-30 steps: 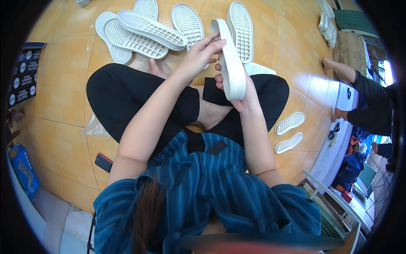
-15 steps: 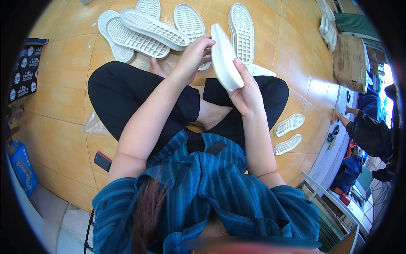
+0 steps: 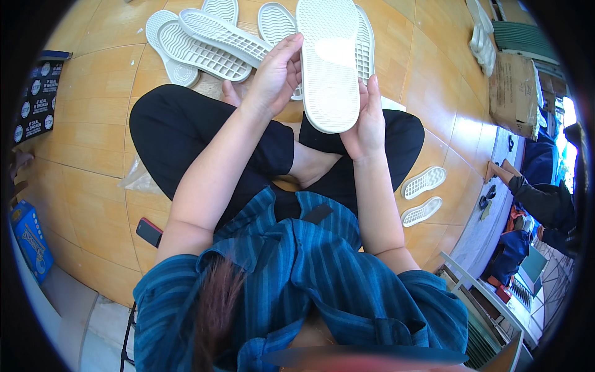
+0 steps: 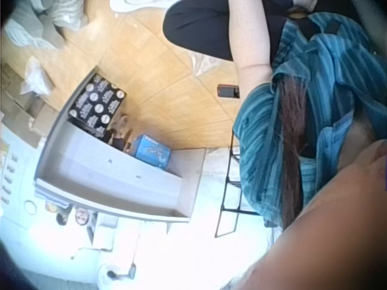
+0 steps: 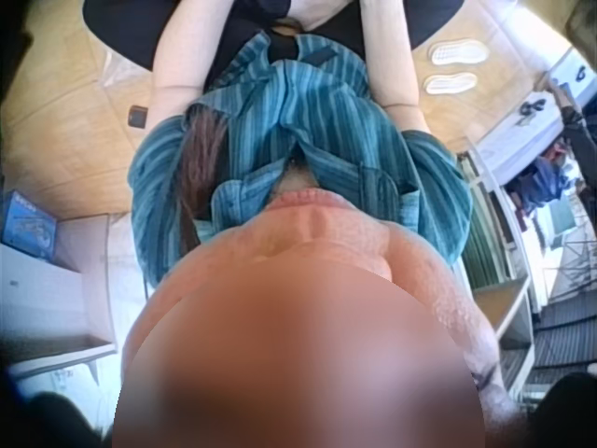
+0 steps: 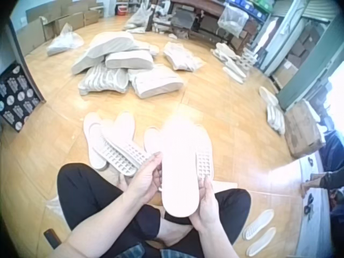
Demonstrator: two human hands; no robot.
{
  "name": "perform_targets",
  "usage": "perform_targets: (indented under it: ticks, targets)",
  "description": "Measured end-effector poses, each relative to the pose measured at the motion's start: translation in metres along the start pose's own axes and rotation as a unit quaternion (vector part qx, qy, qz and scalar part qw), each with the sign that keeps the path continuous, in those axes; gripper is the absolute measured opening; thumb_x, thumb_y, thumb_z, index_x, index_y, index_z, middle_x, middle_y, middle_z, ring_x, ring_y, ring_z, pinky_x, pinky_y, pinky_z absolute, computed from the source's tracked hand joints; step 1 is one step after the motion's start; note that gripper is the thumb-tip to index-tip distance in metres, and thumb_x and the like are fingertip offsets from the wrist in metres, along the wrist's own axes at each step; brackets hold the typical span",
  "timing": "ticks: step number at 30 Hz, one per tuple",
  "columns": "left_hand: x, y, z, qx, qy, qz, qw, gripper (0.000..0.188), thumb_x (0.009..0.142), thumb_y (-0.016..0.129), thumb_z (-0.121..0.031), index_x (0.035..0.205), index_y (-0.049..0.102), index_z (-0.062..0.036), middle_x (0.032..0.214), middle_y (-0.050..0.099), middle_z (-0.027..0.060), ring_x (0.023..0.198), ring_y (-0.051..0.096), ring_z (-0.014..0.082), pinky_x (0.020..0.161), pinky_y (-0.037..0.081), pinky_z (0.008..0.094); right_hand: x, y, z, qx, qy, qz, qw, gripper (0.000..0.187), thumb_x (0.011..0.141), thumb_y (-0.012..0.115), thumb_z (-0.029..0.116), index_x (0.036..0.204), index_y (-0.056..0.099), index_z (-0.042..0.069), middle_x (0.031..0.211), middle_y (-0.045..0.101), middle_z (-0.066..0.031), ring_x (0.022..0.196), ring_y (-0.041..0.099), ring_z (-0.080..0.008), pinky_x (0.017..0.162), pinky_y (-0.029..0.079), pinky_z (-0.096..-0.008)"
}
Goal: The person sits on the floor and unpacks white shoe insoles from plastic bags. They remove the insoles, separate them, and inspect the textured surfaces by turning them over in their hands.
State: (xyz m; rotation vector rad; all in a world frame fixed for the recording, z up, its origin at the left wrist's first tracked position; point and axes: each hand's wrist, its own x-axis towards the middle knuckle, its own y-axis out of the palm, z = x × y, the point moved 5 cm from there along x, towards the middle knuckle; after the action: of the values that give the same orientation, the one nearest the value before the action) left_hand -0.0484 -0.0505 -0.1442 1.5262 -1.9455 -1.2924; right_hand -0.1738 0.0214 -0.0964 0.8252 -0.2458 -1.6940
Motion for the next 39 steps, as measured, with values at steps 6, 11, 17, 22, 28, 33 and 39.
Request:
perform_targets:
  ticks: [6, 11, 17, 22, 28, 33, 39]
  targets:
    - [-0.002, 0.007, 0.0, -0.021, -0.005, 0.022, 1.0, 0.03, 0.102, 0.046, -0.029, 0.118, 0.054, -0.0052, 0.107, 0.065, 0.0059, 0.098, 0.063, 0.0131, 0.087, 0.052, 0.0278, -0.003, -0.001, -0.002, -0.009, -0.03, 0.005, 1.0, 0.049, 0.105, 0.032, 0.039, 0.135, 0.044, 0.002, 0.129, 0.056, -0.011, 0.123, 0.053, -0.0199, 0.105, 0.041, -0.0353]
    - [-0.002, 0.009, -0.003, -0.025, -0.002, 0.027, 0.999, 0.035, 0.102, 0.043, -0.03, 0.124, 0.052, -0.0046, 0.114, 0.063, 0.0081, 0.107, 0.06, 0.0151, 0.093, 0.048, 0.0314, -0.013, 0.0, -0.011, 0.024, -0.017, 0.015, 0.999, 0.057, 0.091, 0.056, 0.019, 0.141, 0.036, 0.002, 0.131, 0.055, -0.0106, 0.122, 0.053, -0.0221, 0.106, 0.04, -0.0374]
    - [-0.004, 0.009, 0.003, 0.132, -0.008, -0.058, 0.99, 0.062, 0.102, 0.039, -0.046, 0.146, 0.028, -0.0032, 0.138, 0.048, 0.0156, 0.122, 0.05, 0.023, 0.104, 0.042, 0.0393, -0.011, -0.002, 0.0, -0.244, -0.126, 0.007, 0.962, 0.061, 0.08, 0.066, 0.003, 0.134, 0.038, 0.0, 0.127, 0.054, -0.0117, 0.115, 0.055, -0.0196, 0.096, 0.048, -0.0327]
    - [-0.003, 0.009, 0.008, 0.04, -0.064, 0.005, 0.997, 0.074, 0.1, 0.02, -0.061, 0.145, 0.023, -0.004, 0.13, 0.047, 0.0233, 0.108, 0.06, 0.037, 0.092, 0.052, 0.0462, -0.014, 0.003, 0.004, -0.372, -0.235, 0.085, 0.894, 0.031, 0.092, 0.062, 0.015, 0.121, 0.06, 0.004, 0.132, 0.05, -0.0132, 0.12, 0.053, -0.0214, 0.094, 0.049, -0.0326]
    - [-0.004, -0.004, 0.002, -0.032, -0.072, -0.066, 0.995, 0.076, 0.099, 0.01, -0.061, 0.144, 0.027, -0.0027, 0.13, 0.048, 0.0227, 0.117, 0.057, 0.0349, 0.099, 0.049, 0.047, -0.01, 0.004, -0.01, -0.273, -0.181, 0.08, 0.942, 0.031, 0.101, 0.047, 0.016, 0.128, 0.056, 0.003, 0.135, 0.052, -0.0119, 0.124, 0.05, -0.0192, 0.1, 0.043, -0.0323]
    - [-0.006, -0.007, 0.005, -0.045, -0.087, -0.105, 0.99, 0.075, 0.098, 0.012, -0.063, 0.143, 0.032, -0.0062, 0.133, 0.048, 0.0164, 0.124, 0.05, 0.0301, 0.1, 0.046, 0.0445, -0.012, 0.012, -0.004, -0.333, -0.219, 0.066, 0.915, 0.034, 0.101, 0.049, 0.016, 0.132, 0.053, 0.003, 0.13, 0.056, -0.0106, 0.117, 0.052, -0.016, 0.096, 0.044, -0.0303]
    - [-0.01, -0.009, 0.006, -0.064, -0.105, -0.133, 0.984, 0.074, 0.099, 0.013, -0.063, 0.141, 0.035, -0.0068, 0.133, 0.049, 0.0145, 0.125, 0.049, 0.0292, 0.101, 0.045, 0.0429, -0.014, 0.021, -0.002, -0.29, -0.168, 0.071, 0.94, 0.037, 0.099, 0.054, 0.016, 0.133, 0.051, 0.003, 0.129, 0.057, -0.0098, 0.114, 0.053, -0.0153, 0.095, 0.044, -0.0301]
